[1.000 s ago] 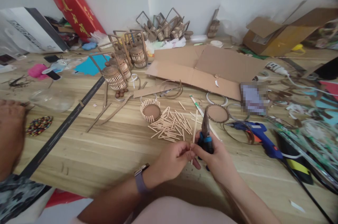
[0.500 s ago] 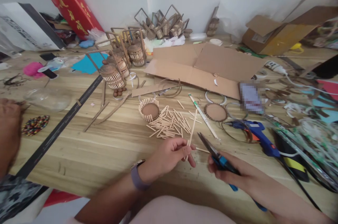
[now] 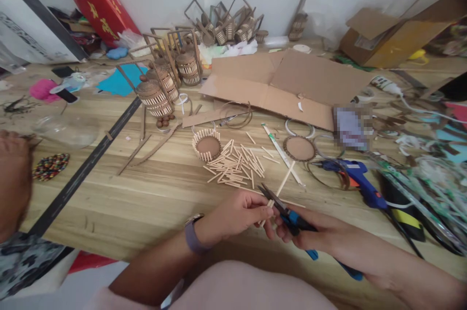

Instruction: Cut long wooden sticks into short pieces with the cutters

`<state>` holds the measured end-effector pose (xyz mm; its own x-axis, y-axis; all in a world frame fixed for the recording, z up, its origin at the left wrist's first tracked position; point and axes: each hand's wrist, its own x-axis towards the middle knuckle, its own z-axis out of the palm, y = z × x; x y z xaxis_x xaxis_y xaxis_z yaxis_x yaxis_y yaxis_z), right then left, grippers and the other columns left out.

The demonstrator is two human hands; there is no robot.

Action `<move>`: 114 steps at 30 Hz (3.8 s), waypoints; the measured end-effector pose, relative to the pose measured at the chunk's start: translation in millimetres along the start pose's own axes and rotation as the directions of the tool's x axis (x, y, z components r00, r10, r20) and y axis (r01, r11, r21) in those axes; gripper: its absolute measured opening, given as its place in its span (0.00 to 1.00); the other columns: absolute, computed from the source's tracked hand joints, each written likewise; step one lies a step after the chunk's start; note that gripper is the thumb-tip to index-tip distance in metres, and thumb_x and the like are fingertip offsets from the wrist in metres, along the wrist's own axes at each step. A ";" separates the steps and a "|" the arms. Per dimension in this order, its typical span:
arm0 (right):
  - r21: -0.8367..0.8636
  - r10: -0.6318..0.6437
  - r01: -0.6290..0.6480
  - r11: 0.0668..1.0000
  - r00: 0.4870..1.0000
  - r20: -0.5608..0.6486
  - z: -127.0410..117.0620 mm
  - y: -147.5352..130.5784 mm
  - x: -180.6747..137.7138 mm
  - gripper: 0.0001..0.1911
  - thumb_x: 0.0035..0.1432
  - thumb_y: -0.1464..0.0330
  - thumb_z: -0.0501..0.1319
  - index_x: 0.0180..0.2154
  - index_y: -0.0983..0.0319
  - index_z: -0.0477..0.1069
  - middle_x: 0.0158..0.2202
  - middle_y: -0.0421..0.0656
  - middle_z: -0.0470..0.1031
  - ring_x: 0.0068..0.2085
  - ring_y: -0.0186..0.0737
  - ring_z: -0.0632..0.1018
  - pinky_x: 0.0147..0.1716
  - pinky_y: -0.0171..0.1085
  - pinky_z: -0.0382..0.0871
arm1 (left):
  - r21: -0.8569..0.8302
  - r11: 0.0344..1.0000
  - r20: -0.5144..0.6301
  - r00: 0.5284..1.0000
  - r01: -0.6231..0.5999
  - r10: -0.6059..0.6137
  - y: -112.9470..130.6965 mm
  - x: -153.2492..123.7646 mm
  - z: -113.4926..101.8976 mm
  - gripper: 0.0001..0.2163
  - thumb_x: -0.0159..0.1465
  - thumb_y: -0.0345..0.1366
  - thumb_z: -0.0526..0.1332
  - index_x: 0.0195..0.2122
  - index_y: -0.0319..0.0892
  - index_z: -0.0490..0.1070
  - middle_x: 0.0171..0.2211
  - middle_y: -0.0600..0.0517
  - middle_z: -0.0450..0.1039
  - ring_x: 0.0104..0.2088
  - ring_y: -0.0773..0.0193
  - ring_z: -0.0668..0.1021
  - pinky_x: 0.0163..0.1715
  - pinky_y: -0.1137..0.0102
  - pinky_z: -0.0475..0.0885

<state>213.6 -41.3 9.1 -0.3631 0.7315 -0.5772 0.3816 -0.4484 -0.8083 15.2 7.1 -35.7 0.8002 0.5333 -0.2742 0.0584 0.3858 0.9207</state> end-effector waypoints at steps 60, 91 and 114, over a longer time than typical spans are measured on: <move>-0.265 -0.168 0.147 0.953 0.984 -0.057 6.0 7.7 18.6 0.06 0.52 0.68 0.55 0.33 0.59 0.70 0.33 0.40 0.74 0.37 0.42 0.74 0.41 0.38 0.68 | 0.092 0.996 -0.087 0.996 -0.014 0.022 -11.4 1.8 4.0 0.21 0.64 0.55 0.52 0.33 0.40 0.67 0.20 0.56 0.65 0.23 0.68 0.71 0.28 0.73 0.64; -0.936 -0.781 -0.123 0.330 0.522 -0.344 15.6 22.0 61.8 0.17 0.68 0.58 0.46 0.33 0.59 0.64 0.28 0.43 0.73 0.24 0.44 0.76 0.22 0.38 0.63 | 0.966 0.023 -0.252 0.925 0.256 0.285 9.4 -5.2 6.1 0.09 0.67 0.26 0.49 0.39 0.39 0.68 0.34 0.46 0.77 0.35 0.54 0.78 0.41 0.58 0.69; -0.634 -0.546 0.353 0.688 0.828 -0.131 -0.1 2.1 43.0 0.15 0.59 0.71 0.54 0.49 0.58 0.64 0.43 0.45 0.79 0.39 0.42 0.80 0.38 0.38 0.73 | 0.253 0.967 -0.209 0.974 -0.028 0.083 0.1 1.4 -11.5 0.16 0.69 0.47 0.49 0.36 0.41 0.67 0.30 0.49 0.79 0.31 0.63 0.76 0.31 0.72 0.64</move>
<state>198.8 -10.8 -17.4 -0.3972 0.9175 -0.0215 0.6733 0.2754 -0.6862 9.5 16.5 -39.1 0.6598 0.7089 -0.2492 0.1856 0.1676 0.9682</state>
